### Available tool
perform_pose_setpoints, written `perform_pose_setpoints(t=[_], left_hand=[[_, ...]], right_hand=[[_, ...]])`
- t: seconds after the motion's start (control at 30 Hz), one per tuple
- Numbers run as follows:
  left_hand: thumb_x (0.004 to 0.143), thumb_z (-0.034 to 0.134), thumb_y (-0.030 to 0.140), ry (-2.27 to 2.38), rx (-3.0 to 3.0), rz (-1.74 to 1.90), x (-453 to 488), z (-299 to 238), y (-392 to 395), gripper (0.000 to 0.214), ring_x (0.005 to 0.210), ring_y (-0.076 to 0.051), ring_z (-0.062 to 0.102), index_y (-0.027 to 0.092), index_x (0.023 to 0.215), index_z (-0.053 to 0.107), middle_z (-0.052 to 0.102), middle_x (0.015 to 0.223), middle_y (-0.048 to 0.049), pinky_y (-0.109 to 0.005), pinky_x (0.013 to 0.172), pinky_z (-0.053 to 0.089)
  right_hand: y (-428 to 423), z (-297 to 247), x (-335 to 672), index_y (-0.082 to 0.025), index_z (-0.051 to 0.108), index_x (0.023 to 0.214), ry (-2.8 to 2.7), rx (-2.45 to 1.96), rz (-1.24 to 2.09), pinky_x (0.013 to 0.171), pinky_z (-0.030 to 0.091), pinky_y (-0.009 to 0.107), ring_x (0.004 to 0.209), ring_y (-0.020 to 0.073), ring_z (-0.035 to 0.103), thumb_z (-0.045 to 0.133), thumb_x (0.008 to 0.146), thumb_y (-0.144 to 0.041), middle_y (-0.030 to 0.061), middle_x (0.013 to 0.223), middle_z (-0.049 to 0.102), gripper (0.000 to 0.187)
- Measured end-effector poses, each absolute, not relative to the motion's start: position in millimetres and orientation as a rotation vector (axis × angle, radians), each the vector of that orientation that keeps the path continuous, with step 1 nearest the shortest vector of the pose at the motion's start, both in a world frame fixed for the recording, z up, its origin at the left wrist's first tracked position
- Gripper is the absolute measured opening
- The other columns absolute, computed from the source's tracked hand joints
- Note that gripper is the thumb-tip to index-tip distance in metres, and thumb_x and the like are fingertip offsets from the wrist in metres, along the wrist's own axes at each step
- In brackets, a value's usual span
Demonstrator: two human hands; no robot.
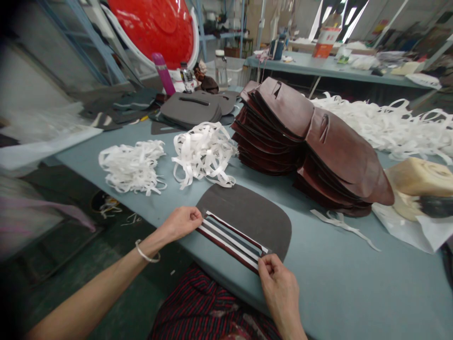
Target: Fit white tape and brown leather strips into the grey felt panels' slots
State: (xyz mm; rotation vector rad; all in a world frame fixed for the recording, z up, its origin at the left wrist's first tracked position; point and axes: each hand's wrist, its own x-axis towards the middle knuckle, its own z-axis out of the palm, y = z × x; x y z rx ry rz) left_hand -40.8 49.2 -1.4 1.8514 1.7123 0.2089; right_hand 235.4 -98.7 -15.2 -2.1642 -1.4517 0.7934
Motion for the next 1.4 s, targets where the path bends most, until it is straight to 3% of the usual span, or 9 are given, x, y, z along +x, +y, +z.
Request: perform_pose_setpoints(t=[0.17,0.43,0.53,0.67,0.8,0.97,1.17,1.27,1.4], left_hand=[[0.076,0.054,0.024,1.763,1.905,0.235,-34.5,-0.8,40.9,0.009,0.064,-0.015,0.058,0.020,0.075,0.062,0.064,0.069,-0.0007,-0.025,0.059,0.036],[0.087,0.043,0.012,1.609,2.540,0.477,-26.6,-9.5,11.4,0.016,0.086,-0.023,0.055,0.016,0.092,0.058,0.063,0.089,-0.0069,-0.035,0.080,0.041],[0.086,0.043,0.009,1.521,2.678,0.383,-31.0,-8.3,0.9,0.029,0.095,-0.025,0.055,0.017,0.110,0.059,0.063,0.105,-0.0101,-0.037,0.082,0.042],[0.082,0.042,0.001,1.387,2.839,0.192,-36.7,-6.3,-11.9,0.058,0.108,-0.027,0.052,0.027,0.134,0.047,0.055,0.124,-0.0118,-0.038,0.084,0.043],[0.078,0.039,-0.004,1.393,2.948,0.041,-35.5,-9.0,-20.4,0.075,0.114,-0.030,0.049,0.036,0.141,0.035,0.049,0.132,-0.0139,-0.040,0.084,0.044],[0.081,0.040,-0.002,1.439,2.978,-0.026,-27.0,-9.1,-25.5,0.075,0.114,-0.032,0.050,0.040,0.142,0.031,0.048,0.132,-0.0159,-0.042,0.083,0.046],[0.083,0.040,-0.001,1.494,2.942,0.012,-21.3,-9.1,-31.1,0.069,0.120,-0.034,0.047,0.035,0.141,0.035,0.044,0.136,-0.0190,-0.047,0.089,0.044],[0.084,0.044,0.003,1.459,2.903,0.104,-22.2,-11.9,-28.0,0.062,0.122,-0.033,0.046,0.032,0.139,0.040,0.044,0.137,-0.0185,-0.048,0.094,0.043],[0.087,0.054,0.029,1.366,2.825,0.275,-21.5,-12.4,-15.9,0.047,0.126,-0.035,0.042,0.026,0.133,0.049,0.042,0.139,-0.0191,-0.052,0.100,0.039]], right_hand=[[-97.7,-16.1,235.2,-0.024,0.058,0.069,-1.447,-2.201,0.749,0.053,0.035,0.023,0.054,0.0143,0.055,0.045,0.084,-0.050,-0.0022,0.057,0.059,0.033],[-95.7,-7.3,231.4,-0.023,0.056,0.067,-1.386,-2.245,0.750,0.054,0.031,0.022,0.053,0.0117,0.052,0.049,0.083,-0.036,-0.0053,0.053,0.055,0.022],[-94.8,-4.2,230.2,-0.023,0.055,0.066,-1.359,-2.279,0.750,0.053,0.029,0.021,0.052,0.0108,0.051,0.050,0.081,-0.032,-0.0063,0.052,0.054,0.018],[-93.9,-3.4,229.3,-0.023,0.055,0.066,-1.332,-2.301,0.743,0.054,0.028,0.021,0.052,0.0101,0.051,0.051,0.079,-0.028,-0.0063,0.053,0.056,0.015],[-92.8,-2.8,229.4,-0.022,0.055,0.066,-1.319,-2.317,0.741,0.054,0.027,0.021,0.053,0.0098,0.052,0.052,0.078,-0.027,-0.0061,0.055,0.058,0.014],[-89.5,-0.2,228.9,-0.022,0.056,0.066,-1.315,-2.353,0.745,0.054,0.027,0.021,0.053,0.0099,0.052,0.052,0.078,-0.026,-0.0054,0.055,0.058,0.013],[-87.4,0.0,226.7,-0.022,0.056,0.068,-1.351,-2.465,0.669,0.054,0.026,0.021,0.054,0.0103,0.052,0.055,0.077,-0.023,-0.0048,0.057,0.058,0.009],[-87.8,0.9,219.6,-0.021,0.058,0.082,-1.489,-2.541,0.522,0.052,0.025,0.022,0.053,0.0114,0.051,0.054,0.079,-0.018,-0.0036,0.059,0.058,0.006],[-81.6,1.9,199.4,-0.023,0.058,0.110,-1.968,-2.216,0.231,0.058,0.034,0.023,0.068,0.0132,0.056,0.048,0.085,-0.014,0.0026,0.088,0.062,0.028]])
